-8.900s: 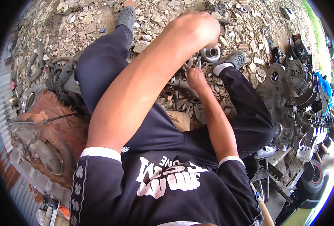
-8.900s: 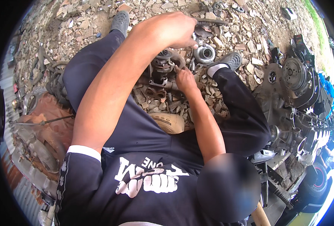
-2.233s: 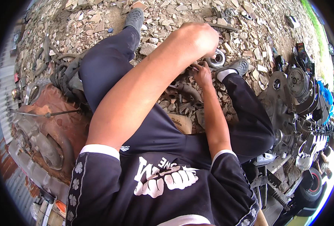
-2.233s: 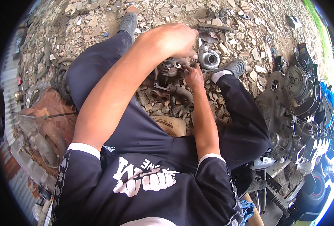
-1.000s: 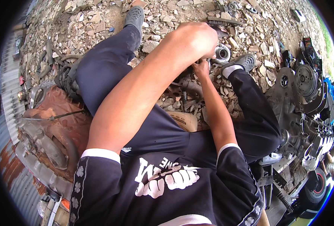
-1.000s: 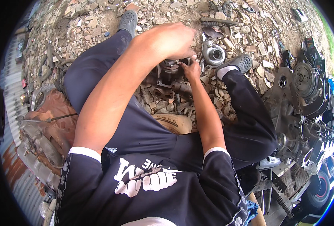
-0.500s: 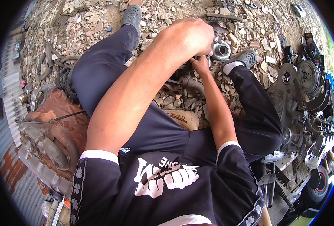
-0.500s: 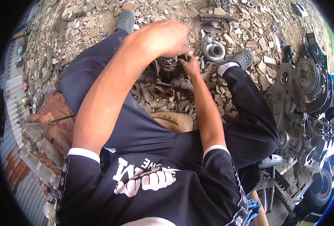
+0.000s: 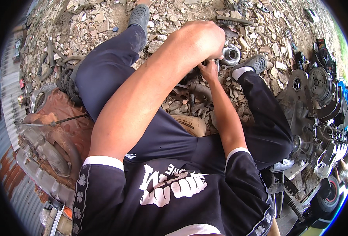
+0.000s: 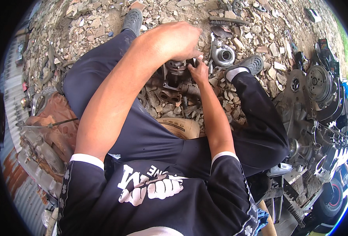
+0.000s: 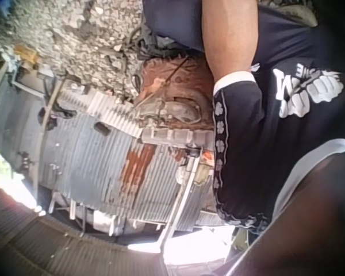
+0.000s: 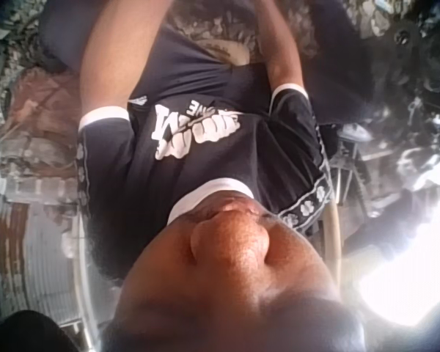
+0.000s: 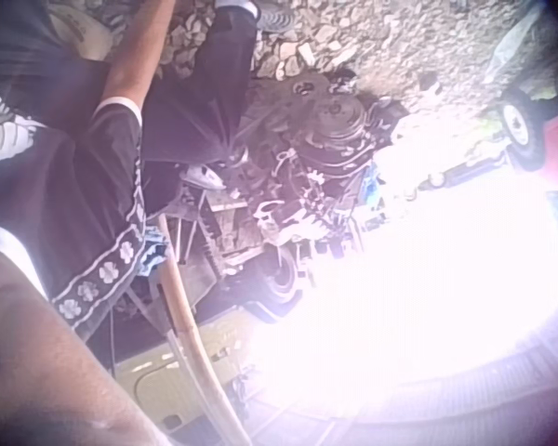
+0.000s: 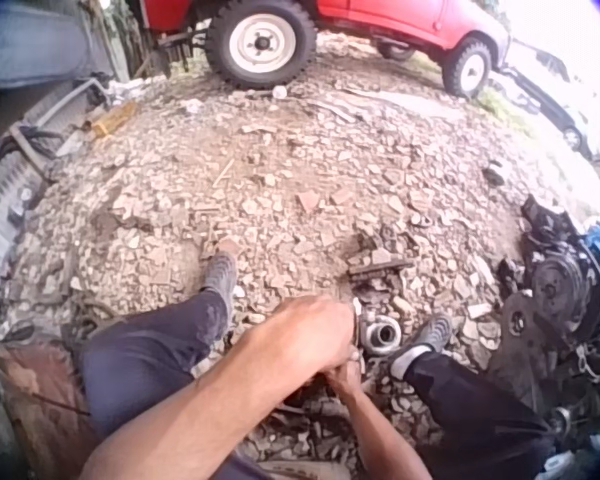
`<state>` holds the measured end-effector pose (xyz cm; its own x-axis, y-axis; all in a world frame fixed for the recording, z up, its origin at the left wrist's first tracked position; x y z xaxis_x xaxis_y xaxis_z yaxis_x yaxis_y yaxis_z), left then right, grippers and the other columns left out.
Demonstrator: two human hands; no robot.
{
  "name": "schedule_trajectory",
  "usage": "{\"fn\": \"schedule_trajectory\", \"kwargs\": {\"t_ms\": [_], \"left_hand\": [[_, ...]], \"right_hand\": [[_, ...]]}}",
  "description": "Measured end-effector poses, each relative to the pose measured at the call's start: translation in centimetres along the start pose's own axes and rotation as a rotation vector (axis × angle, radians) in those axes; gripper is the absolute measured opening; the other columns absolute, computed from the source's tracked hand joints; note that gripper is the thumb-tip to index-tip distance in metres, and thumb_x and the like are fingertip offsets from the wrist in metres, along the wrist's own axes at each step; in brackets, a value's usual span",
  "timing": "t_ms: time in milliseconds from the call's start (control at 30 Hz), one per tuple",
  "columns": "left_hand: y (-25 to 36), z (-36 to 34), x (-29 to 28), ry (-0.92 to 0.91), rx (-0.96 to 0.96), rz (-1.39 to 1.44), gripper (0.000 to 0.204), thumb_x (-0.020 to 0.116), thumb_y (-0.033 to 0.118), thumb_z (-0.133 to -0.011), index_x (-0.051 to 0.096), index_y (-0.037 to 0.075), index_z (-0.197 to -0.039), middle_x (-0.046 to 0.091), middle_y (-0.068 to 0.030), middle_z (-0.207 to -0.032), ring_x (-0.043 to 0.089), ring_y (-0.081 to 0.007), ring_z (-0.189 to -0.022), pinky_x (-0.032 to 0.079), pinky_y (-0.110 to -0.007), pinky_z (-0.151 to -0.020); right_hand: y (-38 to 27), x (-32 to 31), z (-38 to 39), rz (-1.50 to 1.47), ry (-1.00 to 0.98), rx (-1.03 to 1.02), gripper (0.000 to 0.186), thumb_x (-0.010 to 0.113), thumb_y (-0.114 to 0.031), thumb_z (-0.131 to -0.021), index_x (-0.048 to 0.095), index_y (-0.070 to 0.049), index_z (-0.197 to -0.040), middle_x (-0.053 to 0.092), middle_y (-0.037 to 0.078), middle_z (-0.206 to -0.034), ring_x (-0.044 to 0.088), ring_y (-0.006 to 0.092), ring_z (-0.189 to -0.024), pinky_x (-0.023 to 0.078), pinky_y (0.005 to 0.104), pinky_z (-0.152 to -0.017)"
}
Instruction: The person is sitting on the ground and working on a metal engine part, using a wrench to tighten or loosen bolts. The person manipulates the part and uses the wrench throughout the clip.
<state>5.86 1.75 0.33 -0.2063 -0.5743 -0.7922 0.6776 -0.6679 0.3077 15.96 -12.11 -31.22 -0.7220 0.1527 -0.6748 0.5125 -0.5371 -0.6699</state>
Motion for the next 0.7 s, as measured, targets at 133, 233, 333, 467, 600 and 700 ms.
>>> {"fn": "schedule_trajectory", "kwargs": {"t_ms": [133,233,333,467,600,700], "left_hand": [[-0.1,0.0,0.1,0.003,0.025,0.022,0.043,0.075,0.036,-0.088,0.07,0.004,-0.115,0.074,-0.0195,-0.105,0.072,-0.0333,-0.1,0.06,-0.045,-0.087],[-0.1,0.3,-0.1,0.002,0.021,0.027,0.042,0.075,0.036,-0.088,0.071,0.004,-0.115,0.074,-0.0192,-0.104,0.073,-0.0331,-0.099,0.06,-0.044,-0.086],[-0.1,0.1,0.0,0.009,0.033,0.024,0.041,0.075,0.036,-0.089,0.072,0.004,-0.113,0.074,-0.019,-0.103,0.073,-0.0326,-0.098,0.06,-0.044,-0.086],[-0.1,0.1,0.1,0.006,0.038,0.024,0.039,0.075,0.036,-0.089,0.073,0.003,-0.11,0.075,-0.0189,-0.101,0.073,-0.0319,-0.097,0.06,-0.044,-0.085],[0.2,-0.7,0.4,-0.069,-0.061,-0.026,0.044,0.077,0.045,-0.086,0.076,0.014,-0.116,0.075,-0.0073,-0.115,0.072,-0.0227,-0.105,0.059,-0.04,-0.09],[0.4,-0.8,0.3,-0.07,-0.052,-0.04,0.045,0.077,0.047,-0.086,0.076,0.014,-0.117,0.075,-0.0071,-0.116,0.072,-0.0225,-0.105,0.059,-0.04,-0.091]], "right_hand": [[0.4,0.2,0.0,-0.15,-0.045,0.048,0.055,0.081,-0.035,-0.078,0.069,-0.004,-0.122,0.071,0.028,-0.109,0.067,0.0428,-0.107,0.052,0.0462,-0.095],[-0.1,-0.1,0.4,0.005,0.043,0.032,0.057,0.083,-0.036,-0.077,0.069,-0.006,-0.124,0.071,0.027,-0.11,0.067,0.0425,-0.107,0.052,0.0461,-0.094],[-0.7,-0.3,0.5,0.007,0.031,0.074,0.058,0.085,-0.036,-0.077,0.069,-0.007,-0.125,0.071,0.026,-0.112,0.067,0.0418,-0.109,0.052,0.046,-0.095],[-0.8,-0.8,0.3,0.051,-0.021,0.046,0.056,0.083,-0.034,-0.079,0.068,-0.007,-0.125,0.07,0.026,-0.114,0.067,0.0408,-0.11,0.051,0.0456,-0.095],[-0.2,-0.5,0.5,-0.061,-0.053,0.022,0.054,0.081,-0.033,-0.081,0.068,-0.007,-0.127,0.07,0.026,-0.116,0.067,0.0396,-0.112,0.051,0.045,-0.096],[0.7,-0.1,0.0,-0.103,-0.105,0.082,0.055,0.082,-0.032,-0.081,0.067,-0.006,-0.128,0.07,0.025,-0.117,0.067,0.0391,-0.112,0.051,0.0446,-0.097]]}}
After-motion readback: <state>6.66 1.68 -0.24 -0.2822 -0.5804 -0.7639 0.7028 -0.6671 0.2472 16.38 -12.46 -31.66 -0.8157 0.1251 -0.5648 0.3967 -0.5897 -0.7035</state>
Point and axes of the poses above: each hand's wrist, its own z-axis away from the middle knuckle, its own x-axis out of the palm, y = z × x, the point moved 3 cm from there along -z, towards the middle knuckle
